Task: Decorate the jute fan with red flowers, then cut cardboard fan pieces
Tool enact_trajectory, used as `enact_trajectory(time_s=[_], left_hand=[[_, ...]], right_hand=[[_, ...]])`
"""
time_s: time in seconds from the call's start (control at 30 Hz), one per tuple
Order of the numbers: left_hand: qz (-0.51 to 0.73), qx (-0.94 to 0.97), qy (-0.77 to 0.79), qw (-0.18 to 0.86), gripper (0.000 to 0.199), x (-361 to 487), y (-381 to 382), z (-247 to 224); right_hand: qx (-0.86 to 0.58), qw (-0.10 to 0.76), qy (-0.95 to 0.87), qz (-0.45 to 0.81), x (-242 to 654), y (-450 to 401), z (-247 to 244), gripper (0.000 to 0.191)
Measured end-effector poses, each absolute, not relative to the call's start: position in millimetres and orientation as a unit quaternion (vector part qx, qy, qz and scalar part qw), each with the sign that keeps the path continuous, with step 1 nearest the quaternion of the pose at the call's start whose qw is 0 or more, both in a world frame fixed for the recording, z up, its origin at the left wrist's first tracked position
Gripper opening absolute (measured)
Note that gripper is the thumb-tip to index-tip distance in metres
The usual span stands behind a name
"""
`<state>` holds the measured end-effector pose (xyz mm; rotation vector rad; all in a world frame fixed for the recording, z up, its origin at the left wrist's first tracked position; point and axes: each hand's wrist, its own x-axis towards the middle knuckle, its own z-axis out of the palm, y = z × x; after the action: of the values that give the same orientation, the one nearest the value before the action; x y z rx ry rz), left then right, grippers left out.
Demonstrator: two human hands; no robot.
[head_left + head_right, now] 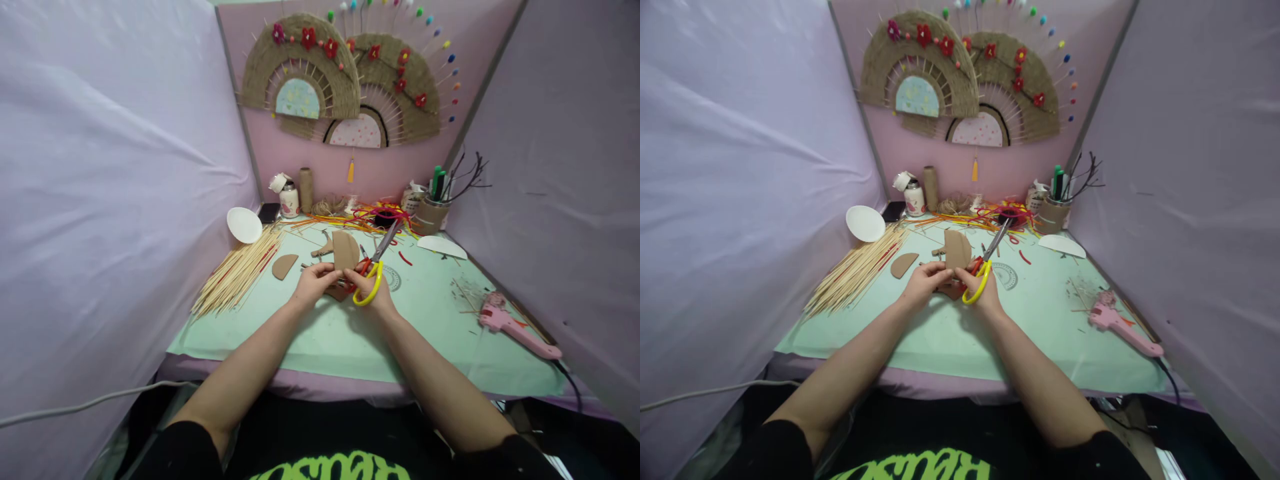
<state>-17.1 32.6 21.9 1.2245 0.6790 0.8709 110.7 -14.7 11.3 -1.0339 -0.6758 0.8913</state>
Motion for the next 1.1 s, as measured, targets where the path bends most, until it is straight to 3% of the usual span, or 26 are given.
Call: enact_trajectory(time_s=[0.13, 0.33, 0.5, 0.9, 1.1], left_hand=[[0.419, 0.533, 0.334, 0.655, 0.031, -19.5, 34.7, 25.0], [0.440, 0.581, 0.342, 0.593, 0.019, -23.1, 38.9, 26.5], [0.464, 0.532, 0.326, 0.629, 0.026, -25.3, 39.7, 30.0], [0.486, 0.425, 0.307, 0.699, 0.036, -29.0, 45.2, 31.8], [0.462, 0.414, 0.293, 0.727, 0.039, -29.2, 45.0, 33.1]], right_hand=[[-0.500, 0.703, -0.341, 0.374, 115.5, -16.1, 11.8, 0.034], [-0.508, 0.738, -0.321, 0.307, 128.8, -13.1, 15.3, 0.036], [-0.505, 0.734, -0.322, 0.319, 129.5, -11.7, 11.7, 0.042], [-0.501, 0.611, -0.433, 0.434, 111.2, -27.7, 23.7, 0.040], [-0.546, 0.560, -0.490, 0.386, 106.7, -31.6, 24.5, 0.038]])
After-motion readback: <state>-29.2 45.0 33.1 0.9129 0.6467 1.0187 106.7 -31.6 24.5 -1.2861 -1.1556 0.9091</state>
